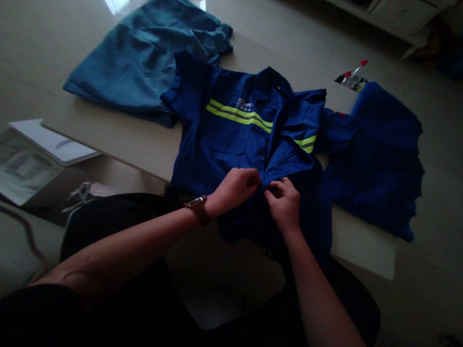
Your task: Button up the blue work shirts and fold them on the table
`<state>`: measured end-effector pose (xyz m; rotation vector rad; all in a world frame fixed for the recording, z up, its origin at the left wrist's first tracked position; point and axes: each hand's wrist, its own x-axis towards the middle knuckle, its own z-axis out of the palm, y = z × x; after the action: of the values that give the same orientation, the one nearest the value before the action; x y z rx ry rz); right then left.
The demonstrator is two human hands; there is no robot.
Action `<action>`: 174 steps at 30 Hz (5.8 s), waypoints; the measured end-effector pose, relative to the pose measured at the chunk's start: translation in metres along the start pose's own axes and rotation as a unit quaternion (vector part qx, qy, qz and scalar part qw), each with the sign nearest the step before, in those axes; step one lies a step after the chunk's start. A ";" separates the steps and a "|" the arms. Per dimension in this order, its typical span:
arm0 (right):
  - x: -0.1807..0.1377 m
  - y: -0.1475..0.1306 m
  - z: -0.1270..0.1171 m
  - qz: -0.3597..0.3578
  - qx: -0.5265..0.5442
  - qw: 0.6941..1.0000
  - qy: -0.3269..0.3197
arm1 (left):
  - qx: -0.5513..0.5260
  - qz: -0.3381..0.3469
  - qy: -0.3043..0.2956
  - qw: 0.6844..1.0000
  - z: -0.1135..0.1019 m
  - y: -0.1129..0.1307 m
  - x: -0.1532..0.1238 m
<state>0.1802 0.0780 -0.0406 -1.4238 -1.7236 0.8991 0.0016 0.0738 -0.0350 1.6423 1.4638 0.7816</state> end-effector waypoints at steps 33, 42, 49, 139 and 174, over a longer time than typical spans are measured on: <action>-0.002 0.015 0.020 0.247 0.262 0.933 0.023 | -0.179 -0.081 0.025 0.980 0.012 -0.003 -0.004; 0.005 0.038 0.018 0.165 0.171 0.963 0.131 | -0.207 -0.188 -0.084 0.956 0.015 0.000 -0.003; 0.010 0.056 0.016 0.157 0.166 0.956 0.186 | -0.142 -0.189 -0.207 0.949 0.013 -0.003 -0.009; 0.004 0.019 0.007 0.034 -0.016 0.981 0.188 | -0.089 -0.085 -0.063 0.990 0.007 0.003 -0.001; 0.019 0.045 -0.001 0.171 0.189 0.932 0.256 | 0.046 0.071 -0.105 0.991 0.022 0.016 -0.002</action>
<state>0.2005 0.1040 -0.0771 -1.5383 -0.8781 0.8785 0.0281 0.0680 -0.0318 1.8537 1.2627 0.6039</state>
